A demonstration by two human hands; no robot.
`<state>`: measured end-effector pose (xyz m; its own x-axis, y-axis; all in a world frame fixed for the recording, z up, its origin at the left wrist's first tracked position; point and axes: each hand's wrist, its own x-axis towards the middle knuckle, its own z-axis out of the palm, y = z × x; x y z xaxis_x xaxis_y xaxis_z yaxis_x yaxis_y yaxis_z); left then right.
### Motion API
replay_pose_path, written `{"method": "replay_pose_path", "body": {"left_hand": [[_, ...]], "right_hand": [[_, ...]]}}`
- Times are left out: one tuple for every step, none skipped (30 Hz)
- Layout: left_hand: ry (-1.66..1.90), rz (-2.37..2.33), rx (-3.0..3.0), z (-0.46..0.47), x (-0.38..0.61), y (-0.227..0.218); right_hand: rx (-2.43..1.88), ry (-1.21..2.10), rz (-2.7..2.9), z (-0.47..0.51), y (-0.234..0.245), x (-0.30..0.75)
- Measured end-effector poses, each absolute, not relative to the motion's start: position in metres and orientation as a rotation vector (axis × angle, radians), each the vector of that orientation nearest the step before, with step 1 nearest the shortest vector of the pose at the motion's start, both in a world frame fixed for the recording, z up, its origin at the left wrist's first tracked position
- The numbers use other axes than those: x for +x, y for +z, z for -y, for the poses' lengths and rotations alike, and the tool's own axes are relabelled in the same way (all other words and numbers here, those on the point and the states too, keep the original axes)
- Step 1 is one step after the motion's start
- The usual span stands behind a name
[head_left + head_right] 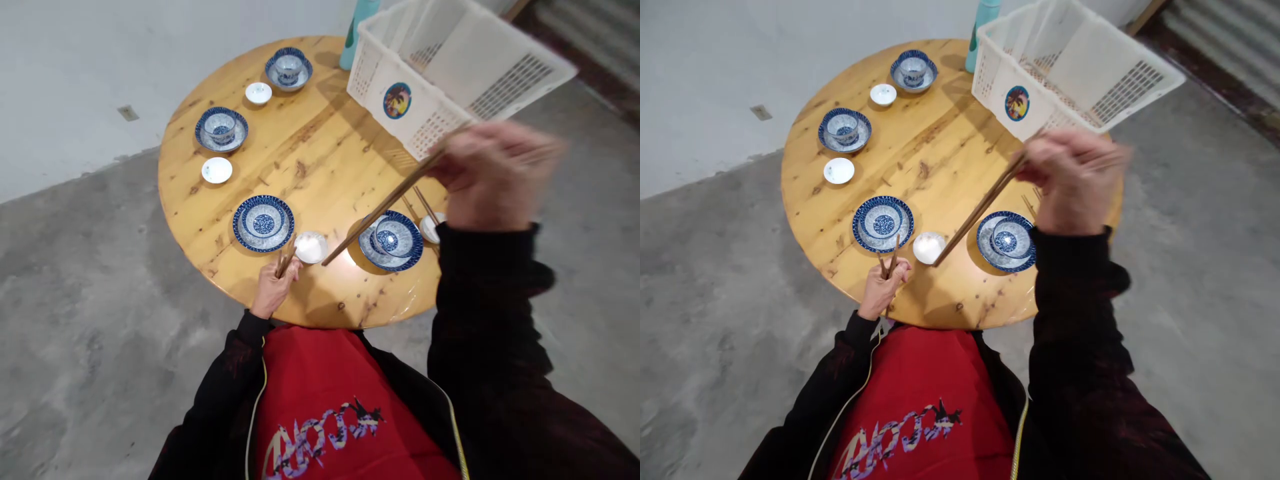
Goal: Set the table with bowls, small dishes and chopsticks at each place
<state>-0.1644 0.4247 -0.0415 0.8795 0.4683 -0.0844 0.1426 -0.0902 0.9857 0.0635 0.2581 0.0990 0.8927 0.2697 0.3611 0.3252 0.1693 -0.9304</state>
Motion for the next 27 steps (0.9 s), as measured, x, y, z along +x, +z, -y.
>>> {"method": "replay_pose_path", "body": {"left_hand": [[0.291,-0.504,1.694,-0.427,-0.164,-0.041],[0.270,-0.521,1.742,-0.429,-0.163,-0.042],[0.230,-0.534,1.801,-0.429,-0.161,-0.044],[0.166,-0.546,1.863,-0.429,-0.160,-0.047],[0.080,-0.559,1.920,-0.427,-0.158,-0.051],[-0.017,-0.570,1.961,-0.425,-0.157,-0.055],[-0.108,-0.581,1.981,-0.422,-0.157,-0.060],[-0.182,-0.592,1.982,-0.419,-0.157,-0.066],[-0.234,-0.600,1.965,-0.415,-0.157,-0.072],[-0.264,-0.610,1.934,-0.412,-0.158,-0.078],[-0.273,-0.626,1.893,-0.409,-0.159,-0.085],[-0.268,-0.647,1.837,-0.406,-0.161,-0.090],[-0.260,-0.666,1.766,-0.404,-0.162,-0.095],[-0.252,-0.682,1.682,-0.402,-0.163,-0.099],[-0.245,-0.698,1.598,-0.401,-0.165,-0.102],[-0.238,-0.715,1.527,-0.400,-0.166,-0.105],[-0.232,-0.731,1.473,-0.400,-0.166,-0.106],[-0.225,-0.749,1.438,-0.400,-0.167,-0.106],[-0.217,-0.766,1.420,-0.400,-0.168,-0.107],[-0.210,-0.775,1.414,-0.400,-0.168,-0.107],[-0.204,-0.778,1.415,-0.401,-0.169,-0.106],[-0.200,-0.781,1.416,-0.401,-0.169,-0.107],[-0.195,-0.787,1.418,-0.401,-0.169,-0.107],[-0.193,-0.795,1.419,-0.402,-0.169,-0.107],[-0.190,-0.804,1.421,-0.402,-0.169,-0.108],[-0.186,-0.815,1.425,-0.403,-0.169,-0.109],[-0.179,-0.823,1.430,-0.403,-0.169,-0.111]], "right_hand": [[-1.460,0.020,0.444,-0.268,0.082,0.062],[-1.483,0.139,0.371,-0.279,0.064,0.060],[-1.487,0.258,0.299,-0.289,0.045,0.059],[-1.490,0.386,0.239,-0.298,0.026,0.058],[-1.482,0.485,0.175,-0.307,0.008,0.057],[-1.478,0.555,0.120,-0.314,-0.008,0.058],[-1.478,0.623,0.068,-0.320,-0.023,0.059],[-1.483,0.670,0.016,-0.326,-0.036,0.062],[-1.491,0.708,-0.027,-0.330,-0.047,0.065],[-1.502,0.737,-0.066,-0.334,-0.056,0.069],[-1.513,0.759,-0.098,-0.338,-0.064,0.072],[-1.524,0.775,-0.124,-0.340,-0.070,0.076],[-1.534,0.787,-0.146,-0.343,-0.077,0.080],[-1.544,0.795,-0.165,-0.345,-0.082,0.083],[-1.552,0.802,-0.182,-0.347,-0.087,0.086],[-1.558,0.809,-0.194,-0.349,-0.093,0.088],[-1.562,0.814,-0.202,-0.350,-0.097,0.089],[-1.563,0.819,-0.207,-0.351,-0.102,0.090],[-1.564,0.824,-0.209,-0.352,-0.106,0.091],[-1.563,0.828,-0.209,-0.353,-0.110,0.091],[-1.563,0.831,-0.207,-0.353,-0.114,0.091],[-1.563,0.834,-0.205,-0.353,-0.117,0.091],[-1.564,0.834,-0.201,-0.353,-0.120,0.091],[-1.565,0.833,-0.197,-0.352,-0.122,0.091],[-1.565,0.830,-0.189,-0.351,-0.123,0.091],[-1.563,0.823,-0.172,-0.350,-0.125,0.091],[-1.561,0.814,-0.154,-0.349,-0.126,0.091]]}}
